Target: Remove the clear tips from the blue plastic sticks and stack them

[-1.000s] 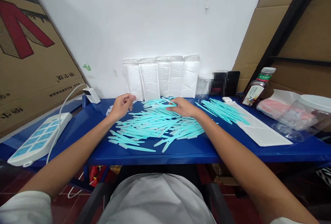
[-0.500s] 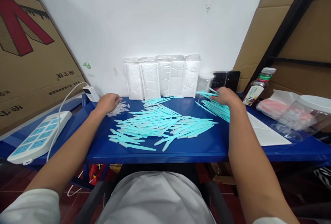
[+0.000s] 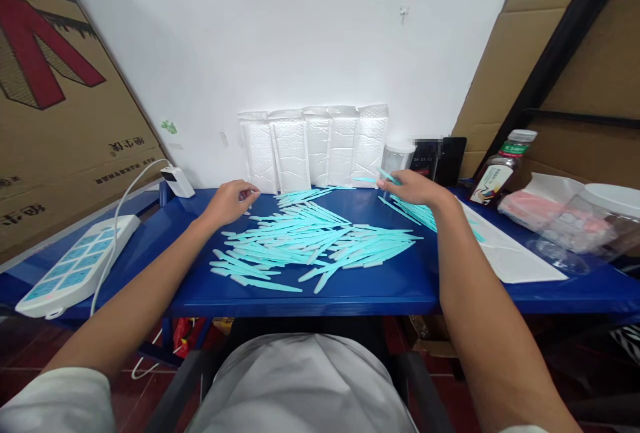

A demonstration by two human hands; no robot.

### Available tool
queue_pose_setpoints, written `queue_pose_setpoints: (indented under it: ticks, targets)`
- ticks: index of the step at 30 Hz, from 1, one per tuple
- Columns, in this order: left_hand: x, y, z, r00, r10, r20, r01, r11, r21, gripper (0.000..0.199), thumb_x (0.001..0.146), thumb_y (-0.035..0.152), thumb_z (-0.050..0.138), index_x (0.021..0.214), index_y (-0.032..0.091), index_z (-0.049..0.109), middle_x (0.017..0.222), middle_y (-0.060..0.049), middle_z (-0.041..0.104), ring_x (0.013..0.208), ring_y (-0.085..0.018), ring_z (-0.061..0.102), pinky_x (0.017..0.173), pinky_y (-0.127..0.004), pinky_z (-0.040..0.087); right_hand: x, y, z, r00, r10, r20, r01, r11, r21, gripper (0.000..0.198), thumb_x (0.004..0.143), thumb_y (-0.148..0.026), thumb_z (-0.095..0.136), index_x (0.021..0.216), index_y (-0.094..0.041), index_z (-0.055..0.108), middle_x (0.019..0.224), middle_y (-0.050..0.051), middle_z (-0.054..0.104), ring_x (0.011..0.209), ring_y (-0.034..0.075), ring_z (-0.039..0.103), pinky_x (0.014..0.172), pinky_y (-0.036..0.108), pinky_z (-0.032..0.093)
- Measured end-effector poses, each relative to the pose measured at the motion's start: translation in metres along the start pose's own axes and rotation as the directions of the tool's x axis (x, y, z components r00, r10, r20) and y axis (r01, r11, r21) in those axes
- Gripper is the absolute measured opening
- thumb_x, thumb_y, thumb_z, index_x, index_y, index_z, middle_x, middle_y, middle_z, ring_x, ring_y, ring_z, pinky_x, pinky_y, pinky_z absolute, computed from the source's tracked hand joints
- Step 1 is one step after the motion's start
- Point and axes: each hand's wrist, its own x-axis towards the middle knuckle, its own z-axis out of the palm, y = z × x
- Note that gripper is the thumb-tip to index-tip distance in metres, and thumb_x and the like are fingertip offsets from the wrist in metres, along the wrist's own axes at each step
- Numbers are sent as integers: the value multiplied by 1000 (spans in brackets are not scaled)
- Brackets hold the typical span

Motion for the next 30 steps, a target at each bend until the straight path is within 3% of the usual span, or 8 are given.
queue_pose_setpoints:
  ticks: [3,7,10,17,21,24,27,30]
  targets:
    - [-3,33,10,999,31,-9,-32,974,-224,41,101,52,59,104,18,80,96,-9,78,77,-20,66,75,-31,50,-9,-48,11,966,-209,150,182,968,175,64,98,-78,45,95,-18,69,100,14,72,93,28,64,85,38,49]
    - [-10,70,14,999,30,35,-14,915,-404,46,103,58,57,110,17,79,93,-7,79,81,-20,68,74,-29,51,-22,-96,31,901,-402,164,342,889,305,58,103,-73,37,89,-20,57,91,9,63,84,23,56,81,37,46]
    - [-14,85,14,993,66,102,-12,889,-458,48,104,59,55,97,17,78,86,-6,77,77,-19,67,70,-28,49,-29,-115,44,870,-471,149,399,848,350,54,105,-69,37,89,-21,53,91,7,61,84,22,53,81,36,44]
    - [-17,90,17,987,57,153,27,869,-494,48,102,59,58,87,17,75,76,-4,70,67,-17,59,61,-27,42,-29,-124,61,838,-536,105,470,806,361,50,107,-62,38,88,-21,56,86,5,61,80,21,53,76,34,42]
    - [-16,90,17,983,105,149,-23,882,-471,45,103,56,57,90,17,75,82,-6,73,72,-18,61,65,-28,44,-29,-122,62,841,-519,152,421,804,420,55,109,-61,33,100,-19,66,87,6,65,77,21,57,75,33,43]
    - [-16,92,16,977,169,131,-95,892,-443,42,104,53,58,89,18,74,85,-7,71,76,-19,62,68,-29,45,-29,-124,61,836,-535,121,449,794,411,56,110,-60,32,106,-18,69,94,8,67,83,21,59,77,32,43]
    - [-17,96,15,973,213,94,-155,893,-422,40,105,52,58,88,18,71,85,-7,67,76,-19,60,70,-30,45,-32,-130,62,803,-586,105,513,771,379,55,108,-61,39,88,-18,67,85,6,64,78,20,54,74,32,40]
    - [-18,99,15,971,218,95,-161,897,-412,40,105,53,57,90,19,72,85,-7,67,75,-19,60,70,-30,44,-35,-137,64,785,-607,122,523,755,395,58,104,-66,47,70,-19,54,70,1,51,67,16,42,65,31,32]
